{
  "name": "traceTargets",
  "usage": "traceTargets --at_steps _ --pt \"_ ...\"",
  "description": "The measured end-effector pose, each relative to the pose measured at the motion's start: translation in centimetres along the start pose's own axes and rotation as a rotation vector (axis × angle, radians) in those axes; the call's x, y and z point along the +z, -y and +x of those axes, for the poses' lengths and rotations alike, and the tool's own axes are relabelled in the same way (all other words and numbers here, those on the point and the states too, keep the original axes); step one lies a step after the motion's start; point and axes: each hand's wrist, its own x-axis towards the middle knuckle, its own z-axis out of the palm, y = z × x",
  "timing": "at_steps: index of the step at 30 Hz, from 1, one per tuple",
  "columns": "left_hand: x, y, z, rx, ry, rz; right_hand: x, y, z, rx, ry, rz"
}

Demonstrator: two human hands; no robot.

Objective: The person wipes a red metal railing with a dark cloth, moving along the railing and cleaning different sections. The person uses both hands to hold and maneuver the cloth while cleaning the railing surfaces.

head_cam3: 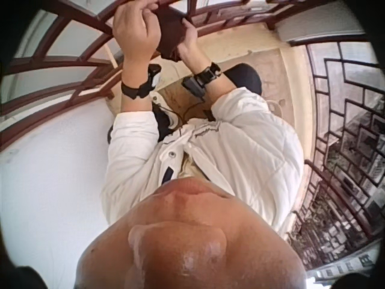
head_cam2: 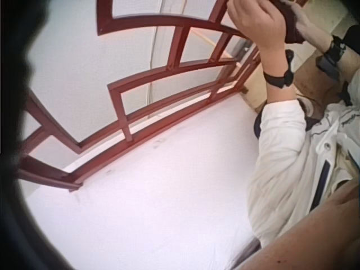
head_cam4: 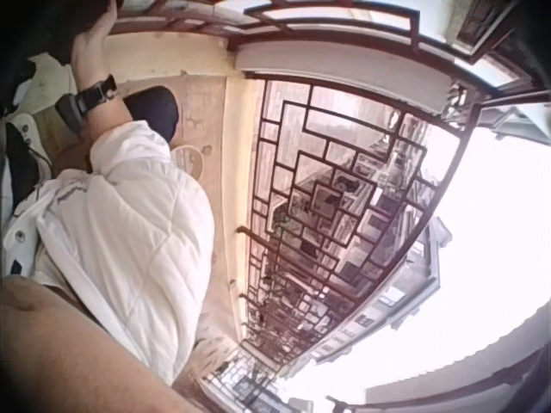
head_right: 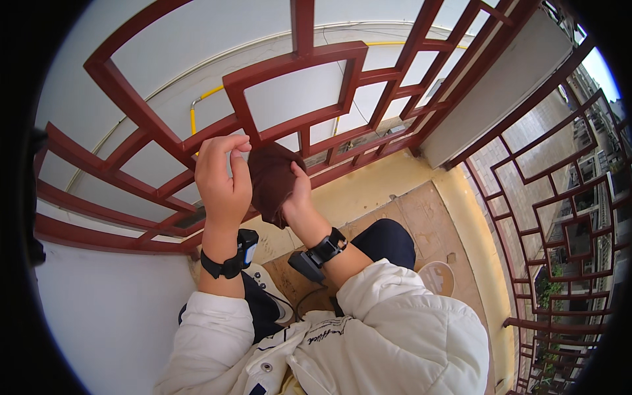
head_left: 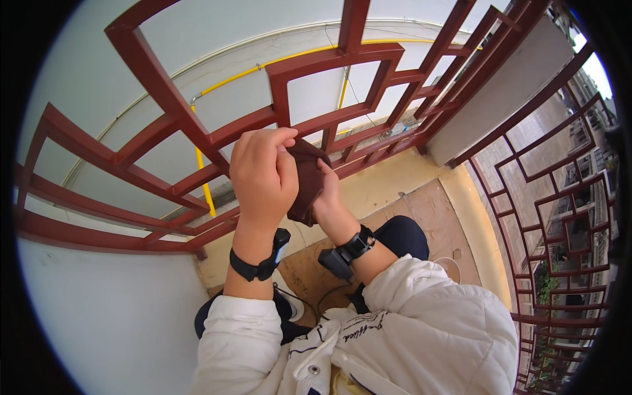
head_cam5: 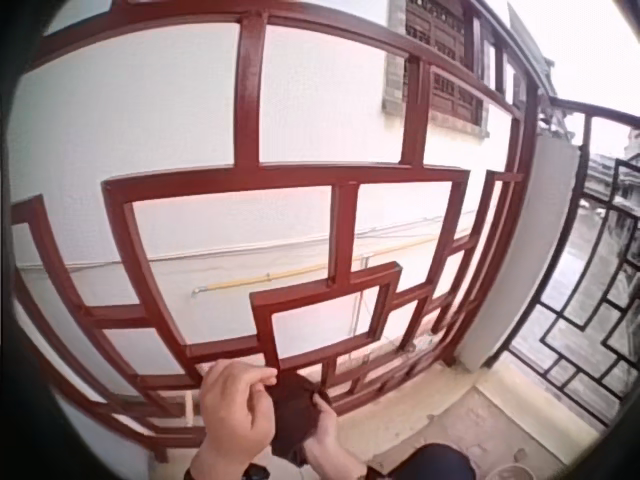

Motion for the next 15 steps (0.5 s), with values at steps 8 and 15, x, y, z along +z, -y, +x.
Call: traceTargets --at_steps 8,15 --pt "-1.1 -0.9 -0.5 0.035 -0.024 0.045 3.0 -2.7 1.2 -0.581 0.571 -0.406" --pt "-2.8 -1.7 -0.4 0.032 0.027 0.059 1.3 -0.9 0.4 0.165 0.672 0.205"
